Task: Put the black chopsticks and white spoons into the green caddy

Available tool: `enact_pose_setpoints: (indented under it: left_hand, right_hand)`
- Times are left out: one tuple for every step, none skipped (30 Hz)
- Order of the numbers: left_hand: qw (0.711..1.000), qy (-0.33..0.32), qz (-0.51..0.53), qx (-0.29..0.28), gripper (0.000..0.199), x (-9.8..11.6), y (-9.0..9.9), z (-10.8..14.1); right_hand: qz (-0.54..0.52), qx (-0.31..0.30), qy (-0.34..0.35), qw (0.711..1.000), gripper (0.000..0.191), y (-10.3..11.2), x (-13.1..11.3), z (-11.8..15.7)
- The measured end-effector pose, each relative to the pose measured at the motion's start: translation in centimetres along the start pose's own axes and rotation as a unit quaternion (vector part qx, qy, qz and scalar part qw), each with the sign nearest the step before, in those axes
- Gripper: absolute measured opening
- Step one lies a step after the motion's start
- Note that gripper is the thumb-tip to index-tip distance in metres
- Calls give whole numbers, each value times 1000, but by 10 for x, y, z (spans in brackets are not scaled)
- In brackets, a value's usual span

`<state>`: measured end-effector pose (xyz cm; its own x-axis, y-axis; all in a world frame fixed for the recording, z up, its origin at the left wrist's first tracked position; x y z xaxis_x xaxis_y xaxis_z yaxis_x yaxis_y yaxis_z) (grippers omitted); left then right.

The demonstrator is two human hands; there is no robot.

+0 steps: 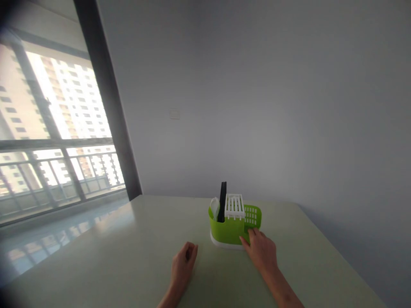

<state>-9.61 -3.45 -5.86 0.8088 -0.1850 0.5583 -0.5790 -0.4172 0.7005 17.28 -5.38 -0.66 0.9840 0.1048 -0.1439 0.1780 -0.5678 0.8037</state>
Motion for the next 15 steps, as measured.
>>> enact_pose_setpoints:
  left_hand:
    - [1000,0,0,0,33,0,-1,0]
    - [1000,-1,0,-1,32,-1,-3,1]
    - [1000,-1,-2,-2,32,-1,-4,2]
    - [1000,-1,-3,-4,32,-1,-4,2]
    - [1000,-1,-5,-6,32,-2,-5,2]
    - [1000,-1,-7,-8,32,-2,-5,3]
    - [1000,1,-8,-10,32,-2,-5,2]
    - [1000,2,-8,-10,32,-2,-5,2]
    - [1000,2,-8,-11,32,-2,-5,2]
    - [1000,0,-7,-11,32,-3,-4,1]
    - [1000,-3,-6,-12,32,-3,-3,1]
    - [1000,-6,-5,-12,32,-3,-3,1]
    - [1000,-9,-4,-13,33,-4,-2,1]
    - [1000,-10,-2,-15,33,-4,-2,1]
    - [1000,-10,0,-16,33,-4,-1,2]
  right_hand:
    - [16,-12,9,1000,26,0,0,-3]
    - [28,-20,14,999,26,-1,0,-5]
    - [38,-27,18,999,26,-1,0,-6]
    - [44,-32,21,998,26,-2,1,-7]
    - [48,-37,23,998,25,-3,3,-8]
    - [50,-42,25,998,25,-3,5,-9]
    - [52,-46,25,997,25,-3,8,-10]
    - [54,-49,24,997,25,-3,12,-12]
    - [56,-51,22,997,25,-2,17,-13]
    - [60,-54,18,997,26,-1,23,-14]
    - [63,-56,14,996,26,0,30,-15]
    - [67,-58,9,996,26,1,38,-17]
    - [70,-61,5,996,27,2,47,-18]
    - [74,-62,0,995,26,4,57,-19]
    - [77,-65,-5,995,26,5,67,-20]
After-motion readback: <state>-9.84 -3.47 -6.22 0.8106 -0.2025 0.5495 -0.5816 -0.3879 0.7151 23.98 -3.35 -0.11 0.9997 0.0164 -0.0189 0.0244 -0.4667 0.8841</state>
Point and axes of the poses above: each hand's wrist, its own z-axis away from the middle knuckle, its own y-axis out of the back of the hand, x = y × z, the point moved 1 cm from there along -z, towards the middle knuckle, and after that the axes turned 12 degrees about -z, right-handed, at the moved point
